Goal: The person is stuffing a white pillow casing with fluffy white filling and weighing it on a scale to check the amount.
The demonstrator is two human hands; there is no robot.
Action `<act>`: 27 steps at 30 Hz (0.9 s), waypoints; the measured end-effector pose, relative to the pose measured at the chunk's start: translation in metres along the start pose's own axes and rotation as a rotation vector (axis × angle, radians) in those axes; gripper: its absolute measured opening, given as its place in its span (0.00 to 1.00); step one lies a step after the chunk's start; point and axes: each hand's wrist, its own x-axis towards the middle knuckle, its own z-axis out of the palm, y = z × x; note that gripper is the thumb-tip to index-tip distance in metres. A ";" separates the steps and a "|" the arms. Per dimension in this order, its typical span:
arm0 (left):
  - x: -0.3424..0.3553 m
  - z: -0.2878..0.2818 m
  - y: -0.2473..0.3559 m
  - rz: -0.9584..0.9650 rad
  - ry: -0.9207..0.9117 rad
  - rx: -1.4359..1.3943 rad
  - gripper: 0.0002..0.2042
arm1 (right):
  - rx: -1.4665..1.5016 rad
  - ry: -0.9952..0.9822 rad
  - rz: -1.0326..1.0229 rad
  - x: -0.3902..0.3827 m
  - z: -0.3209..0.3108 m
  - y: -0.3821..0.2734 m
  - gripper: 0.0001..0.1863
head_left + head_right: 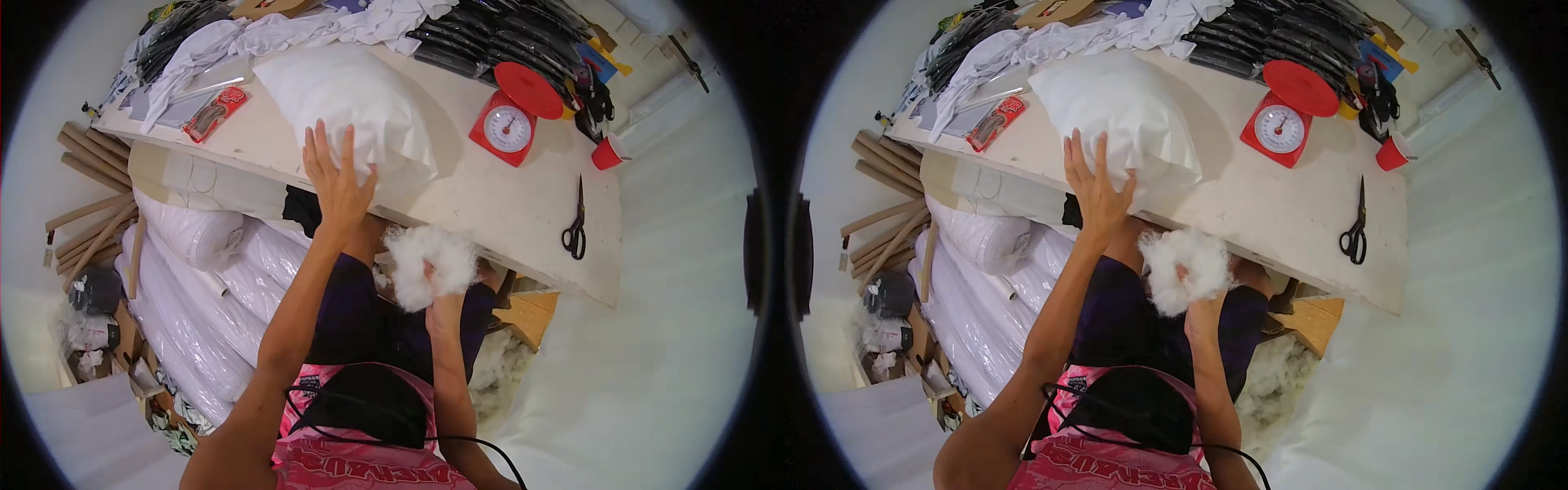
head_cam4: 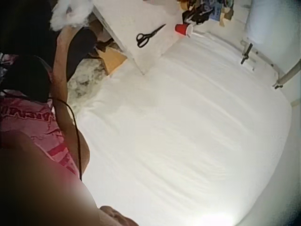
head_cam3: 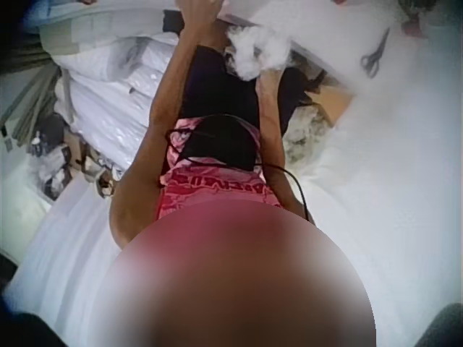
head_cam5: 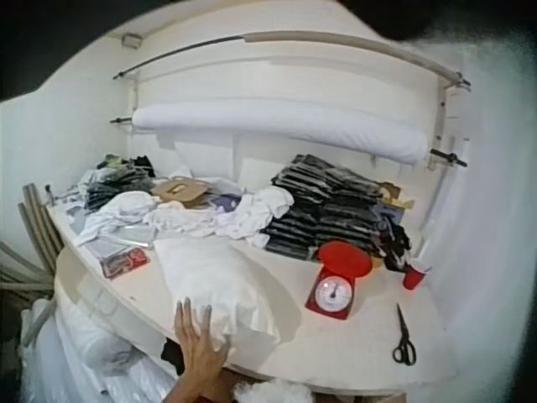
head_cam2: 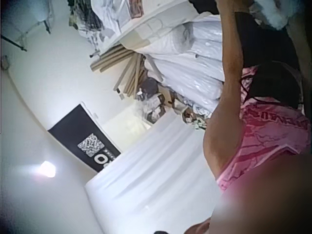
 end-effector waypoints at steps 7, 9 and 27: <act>-0.019 0.006 -0.015 -0.263 0.106 -0.221 0.28 | -0.057 -0.004 0.038 0.021 -0.010 0.013 0.30; -0.014 0.003 -0.016 -0.293 0.120 -0.226 0.26 | -0.103 -0.032 0.072 0.031 -0.004 0.019 0.30; -0.011 -0.048 0.015 -0.275 -0.545 -0.710 0.09 | -0.324 -0.629 -0.949 0.195 0.101 0.148 0.29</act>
